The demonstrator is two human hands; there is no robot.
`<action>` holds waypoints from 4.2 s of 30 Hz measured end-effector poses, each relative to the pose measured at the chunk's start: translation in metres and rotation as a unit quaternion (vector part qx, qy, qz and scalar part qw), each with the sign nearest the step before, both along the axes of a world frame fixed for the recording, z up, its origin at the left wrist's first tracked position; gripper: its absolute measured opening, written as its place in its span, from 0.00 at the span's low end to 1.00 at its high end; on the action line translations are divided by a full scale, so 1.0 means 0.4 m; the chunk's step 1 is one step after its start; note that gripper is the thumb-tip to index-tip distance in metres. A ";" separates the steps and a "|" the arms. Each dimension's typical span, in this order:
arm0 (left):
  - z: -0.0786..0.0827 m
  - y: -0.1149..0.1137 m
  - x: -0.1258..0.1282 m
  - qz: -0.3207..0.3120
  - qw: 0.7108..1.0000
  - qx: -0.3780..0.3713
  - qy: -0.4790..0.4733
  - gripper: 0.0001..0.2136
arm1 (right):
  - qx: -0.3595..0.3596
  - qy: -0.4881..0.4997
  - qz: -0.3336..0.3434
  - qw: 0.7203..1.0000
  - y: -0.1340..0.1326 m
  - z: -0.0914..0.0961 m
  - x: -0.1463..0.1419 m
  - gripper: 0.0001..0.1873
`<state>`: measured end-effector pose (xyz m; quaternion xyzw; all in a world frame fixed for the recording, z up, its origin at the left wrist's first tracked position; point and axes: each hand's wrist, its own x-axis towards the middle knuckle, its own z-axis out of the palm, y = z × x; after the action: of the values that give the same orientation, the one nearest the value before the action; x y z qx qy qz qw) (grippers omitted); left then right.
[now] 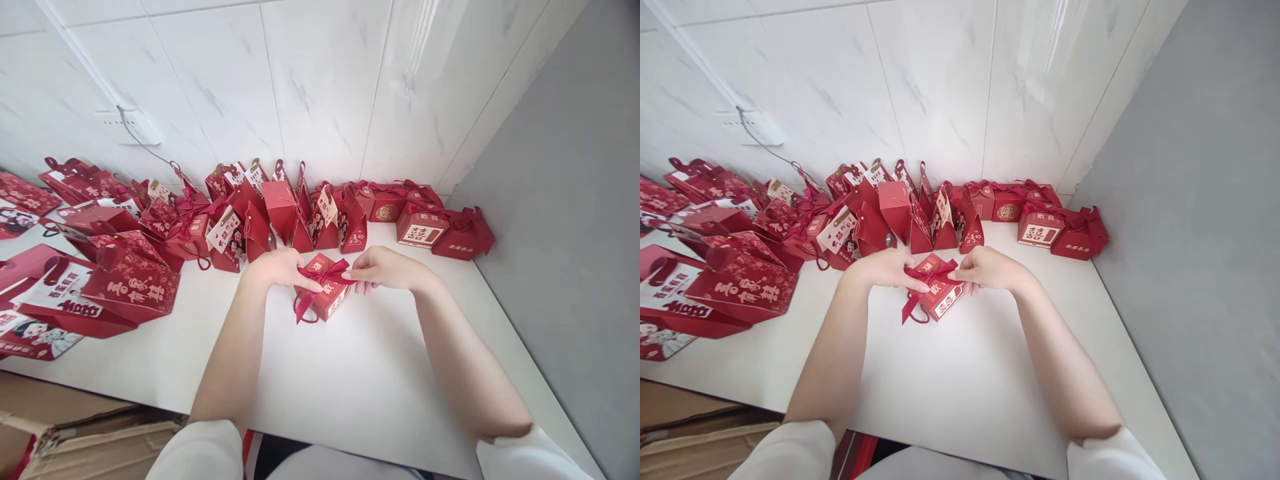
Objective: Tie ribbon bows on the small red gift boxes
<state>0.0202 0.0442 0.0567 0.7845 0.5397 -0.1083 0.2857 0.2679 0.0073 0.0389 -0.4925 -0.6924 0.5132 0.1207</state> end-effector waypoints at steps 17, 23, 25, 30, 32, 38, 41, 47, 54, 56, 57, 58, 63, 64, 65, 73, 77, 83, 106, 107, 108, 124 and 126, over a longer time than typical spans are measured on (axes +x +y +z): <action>0.013 -0.005 -0.018 -0.047 0.999 0.000 -0.016 0.28 | 0.000 -0.090 0.085 0.992 0.015 -0.027 0.018 0.09; 0.039 -0.018 -0.038 -0.005 0.992 0.011 -0.126 0.25 | 0.024 -0.112 0.094 0.989 0.007 0.008 0.038 0.18; 0.040 -0.019 -0.032 0.013 0.980 0.052 -0.191 0.22 | 0.019 -0.096 0.087 0.991 0.002 0.020 0.039 0.22; 0.019 -0.008 0.009 -0.052 0.973 0.086 -0.207 0.12 | 0.012 -0.041 0.082 0.996 -0.003 0.020 0.022 0.22; 0.009 -0.004 0.022 -0.062 0.978 0.073 -0.185 0.11 | 0.023 -0.033 0.086 0.995 -0.003 0.013 0.015 0.20; -0.003 -0.002 0.033 -0.060 0.982 0.046 -0.176 0.09 | 0.036 -0.044 0.087 0.995 0.001 0.002 0.011 0.13; -0.009 -0.001 0.035 -0.060 0.982 0.046 -0.174 0.08 | 0.033 -0.044 0.088 0.995 0.001 0.003 0.011 0.11; -0.015 0.002 0.035 -0.068 0.982 0.040 -0.171 0.07 | 0.034 -0.052 0.093 0.994 -0.004 0.008 0.007 0.08; -0.010 0.000 0.035 -0.079 0.983 0.049 -0.160 0.07 | 0.031 -0.036 0.093 0.995 0.000 0.006 0.010 0.07; -0.010 0.000 0.038 -0.084 0.983 0.055 -0.156 0.07 | 0.024 -0.030 0.096 0.995 0.003 0.005 0.010 0.06; -0.011 0.000 0.039 -0.085 0.983 0.058 -0.153 0.07 | 0.020 -0.025 0.098 0.995 0.004 0.005 0.010 0.06; -0.011 0.001 0.039 -0.086 0.983 0.059 -0.152 0.07 | 0.018 -0.022 0.100 0.995 0.004 0.005 0.009 0.06; 0.001 0.004 0.017 -0.071 0.979 0.015 -0.191 0.10 | 0.103 -0.125 0.047 0.986 -0.015 0.027 0.013 0.12; 0.007 0.003 0.009 -0.060 0.978 0.006 -0.201 0.11 | 0.134 -0.157 0.018 0.978 -0.026 0.039 0.013 0.13; 0.012 0.003 0.001 -0.047 0.977 0.002 -0.210 0.13 | 0.164 -0.179 -0.010 0.970 -0.039 0.051 0.012 0.14; -0.002 0.013 0.005 -0.041 0.969 -0.001 -0.244 0.14 | 0.332 -0.175 0.050 0.926 -0.158 0.094 -0.107 0.09; -0.020 0.021 0.019 -0.060 0.970 -0.018 -0.237 0.13 | 0.436 -0.228 0.129 0.861 -0.170 0.034 -0.198 0.05; -0.024 0.024 0.021 -0.062 0.971 -0.006 -0.231 0.11 | 0.507 -0.288 0.147 0.799 -0.149 -0.048 -0.261 0.15; -0.046 0.029 0.026 -0.024 0.965 0.005 -0.259 0.10 | 0.480 -0.165 0.308 0.805 -0.162 -0.082 -0.287 0.11; -0.045 0.030 0.025 -0.029 0.966 0.005 -0.258 0.11 | 0.482 -0.165 0.295 0.808 -0.167 -0.070 -0.282 0.11; -0.045 0.031 0.024 -0.034 0.966 0.004 -0.257 0.11 | 0.488 -0.175 0.273 0.811 -0.169 -0.057 -0.274 0.11; -0.036 0.024 0.028 -0.035 0.975 0.005 -0.218 0.07 | 0.584 -0.302 0.125 0.743 -0.135 -0.102 -0.292 0.16; -0.038 0.025 0.026 -0.030 0.975 -0.001 -0.222 0.08 | 0.589 -0.296 0.133 0.740 -0.135 -0.105 -0.294 0.16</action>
<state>0.0305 0.0542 0.0416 0.8048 0.4387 0.0595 0.3955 0.1502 -0.0467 -0.0031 -0.3527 -0.9162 -0.1576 0.1064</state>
